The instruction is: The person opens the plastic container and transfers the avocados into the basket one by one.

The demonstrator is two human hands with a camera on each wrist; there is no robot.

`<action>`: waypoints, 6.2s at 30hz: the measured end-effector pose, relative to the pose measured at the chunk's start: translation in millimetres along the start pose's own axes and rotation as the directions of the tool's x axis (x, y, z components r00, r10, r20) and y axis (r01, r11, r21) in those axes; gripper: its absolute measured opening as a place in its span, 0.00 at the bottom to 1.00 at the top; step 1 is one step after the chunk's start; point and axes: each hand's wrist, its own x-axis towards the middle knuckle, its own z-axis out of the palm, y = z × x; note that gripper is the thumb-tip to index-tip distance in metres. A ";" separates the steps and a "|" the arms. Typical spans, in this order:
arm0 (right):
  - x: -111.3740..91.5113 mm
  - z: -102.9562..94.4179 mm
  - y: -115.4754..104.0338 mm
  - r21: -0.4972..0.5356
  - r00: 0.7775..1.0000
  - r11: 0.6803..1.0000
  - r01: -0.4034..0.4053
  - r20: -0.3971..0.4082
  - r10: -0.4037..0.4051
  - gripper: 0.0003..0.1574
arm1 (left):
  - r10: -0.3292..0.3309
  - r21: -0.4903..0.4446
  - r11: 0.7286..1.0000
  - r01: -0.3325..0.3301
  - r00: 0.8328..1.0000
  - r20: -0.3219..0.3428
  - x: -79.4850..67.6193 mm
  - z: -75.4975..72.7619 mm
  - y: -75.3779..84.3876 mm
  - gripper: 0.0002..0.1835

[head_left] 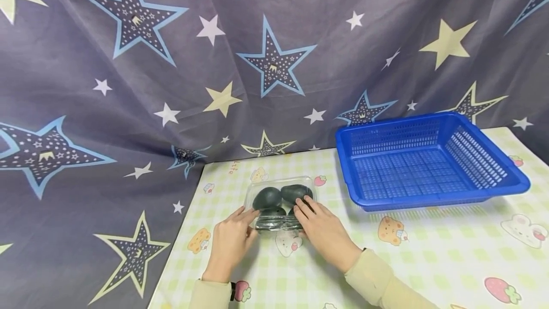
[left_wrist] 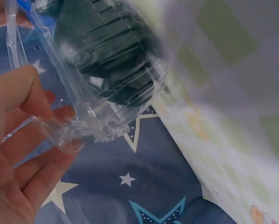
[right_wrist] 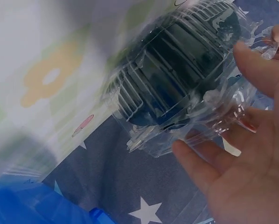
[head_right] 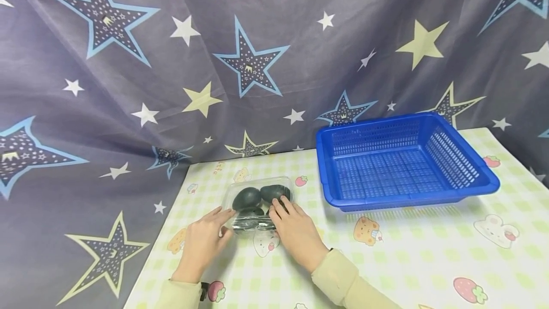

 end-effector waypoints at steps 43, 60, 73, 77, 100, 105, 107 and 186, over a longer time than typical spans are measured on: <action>24.2 -16.3 9.0 -0.194 0.992 0.976 0.104 -0.056 -0.117 0.40 | -0.029 -0.056 0.998 0.024 0.996 -0.088 -19.7 24.0 -3.3 0.24; 20.5 -18.4 16.2 0.011 0.980 0.993 0.115 -0.166 -0.112 0.27 | -0.034 -0.097 0.995 0.020 0.989 -0.143 -15.0 20.1 -8.0 0.22; 23.9 -21.6 19.4 0.116 0.984 0.989 0.087 -0.164 -0.067 0.28 | -0.074 -0.177 0.983 0.048 0.987 -0.144 -10.4 17.8 -18.6 0.21; 23.7 -24.9 20.7 0.136 0.988 0.987 0.080 -0.143 -0.060 0.30 | -0.090 -0.211 0.976 0.058 0.985 -0.148 -9.7 15.6 -22.8 0.19; 33.1 -40.2 34.6 0.247 0.945 0.968 -0.035 -0.307 0.113 0.23 | -0.195 -0.461 0.882 0.095 0.965 -0.173 17.9 9.4 -33.2 0.25; 34.0 -37.1 35.1 0.298 0.930 0.953 -0.056 -0.331 0.159 0.23 | -0.228 -0.491 0.862 0.125 0.961 -0.155 23.0 10.8 -33.9 0.27; 34.7 -35.6 34.9 0.317 0.924 0.946 -0.074 -0.335 0.185 0.24 | -0.240 -0.497 0.858 0.134 0.958 -0.157 24.7 11.0 -34.6 0.27; 53.2 -21.0 57.7 0.496 0.889 0.840 -0.219 -0.254 0.382 0.28 | -0.358 -0.698 0.648 0.304 0.931 0.074 62.0 41.5 -54.8 0.34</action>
